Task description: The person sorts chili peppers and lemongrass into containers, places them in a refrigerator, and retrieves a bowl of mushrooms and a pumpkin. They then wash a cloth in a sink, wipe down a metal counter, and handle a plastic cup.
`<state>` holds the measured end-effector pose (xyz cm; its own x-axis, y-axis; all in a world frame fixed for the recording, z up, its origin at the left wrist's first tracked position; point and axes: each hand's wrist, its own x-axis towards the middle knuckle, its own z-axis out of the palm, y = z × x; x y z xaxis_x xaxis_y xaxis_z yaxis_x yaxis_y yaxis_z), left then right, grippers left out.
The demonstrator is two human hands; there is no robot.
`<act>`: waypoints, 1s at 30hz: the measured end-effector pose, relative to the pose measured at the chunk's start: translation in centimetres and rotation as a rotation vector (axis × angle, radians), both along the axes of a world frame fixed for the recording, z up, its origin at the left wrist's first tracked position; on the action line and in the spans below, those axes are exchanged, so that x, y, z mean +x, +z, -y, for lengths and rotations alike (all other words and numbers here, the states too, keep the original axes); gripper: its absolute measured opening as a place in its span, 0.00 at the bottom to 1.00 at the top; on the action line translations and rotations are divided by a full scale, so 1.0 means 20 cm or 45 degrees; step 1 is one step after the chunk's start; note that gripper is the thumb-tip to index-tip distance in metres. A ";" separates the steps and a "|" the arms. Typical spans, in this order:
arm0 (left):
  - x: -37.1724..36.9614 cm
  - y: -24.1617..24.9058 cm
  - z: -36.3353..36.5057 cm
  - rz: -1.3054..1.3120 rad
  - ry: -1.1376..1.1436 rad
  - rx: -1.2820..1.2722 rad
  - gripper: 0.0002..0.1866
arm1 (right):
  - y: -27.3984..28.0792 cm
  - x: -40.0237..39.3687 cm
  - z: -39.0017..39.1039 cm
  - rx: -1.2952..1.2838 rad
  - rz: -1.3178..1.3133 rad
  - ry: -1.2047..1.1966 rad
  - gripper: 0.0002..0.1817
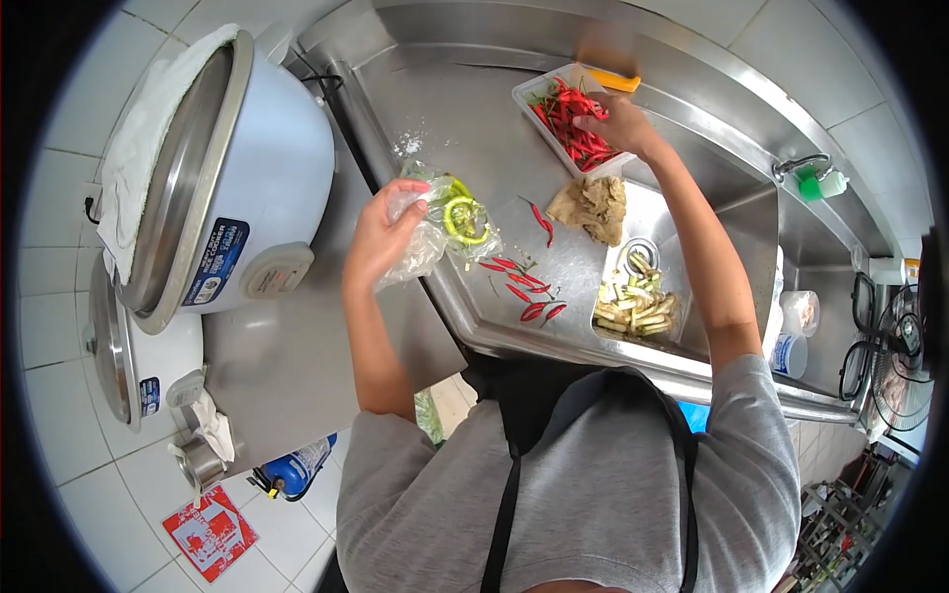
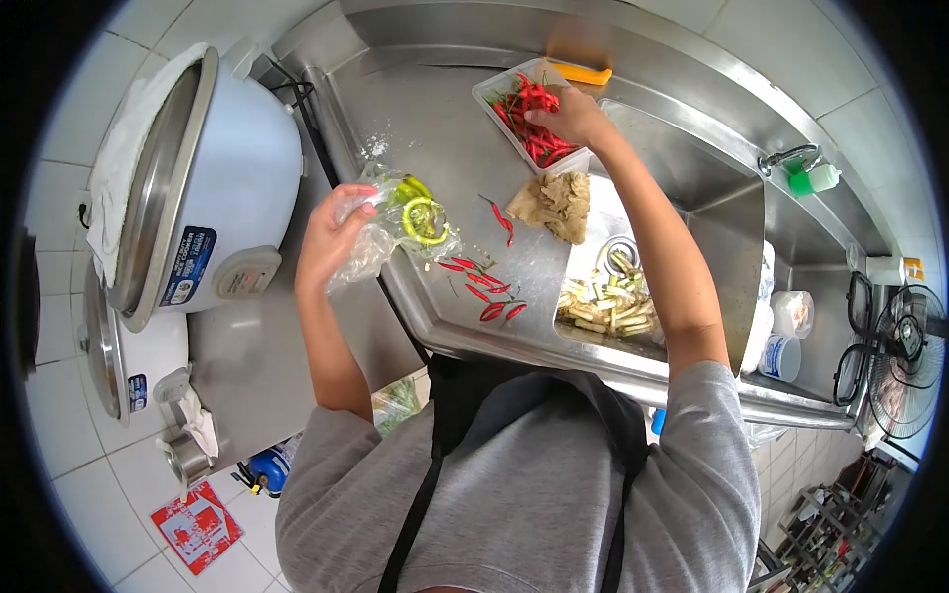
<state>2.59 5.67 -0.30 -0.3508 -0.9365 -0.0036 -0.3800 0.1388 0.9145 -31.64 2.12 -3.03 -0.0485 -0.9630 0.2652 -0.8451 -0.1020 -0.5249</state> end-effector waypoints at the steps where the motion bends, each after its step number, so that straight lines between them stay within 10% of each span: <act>1: 0.00 0.01 0.00 0.000 0.002 0.001 0.08 | 0.00 0.01 0.00 0.001 0.000 0.002 0.18; 12: -0.02 0.00 -0.02 0.048 -0.097 0.113 0.09 | -0.34 0.46 -0.45 0.763 -0.295 -0.069 0.15; 15: -0.01 -0.08 -0.01 0.177 -0.245 0.231 0.11 | -0.37 0.50 -0.43 0.267 -0.295 -0.050 0.13; 30: -0.06 -0.12 -0.02 0.398 -0.283 0.193 0.13 | -0.47 0.77 -0.54 0.410 -0.221 0.390 0.05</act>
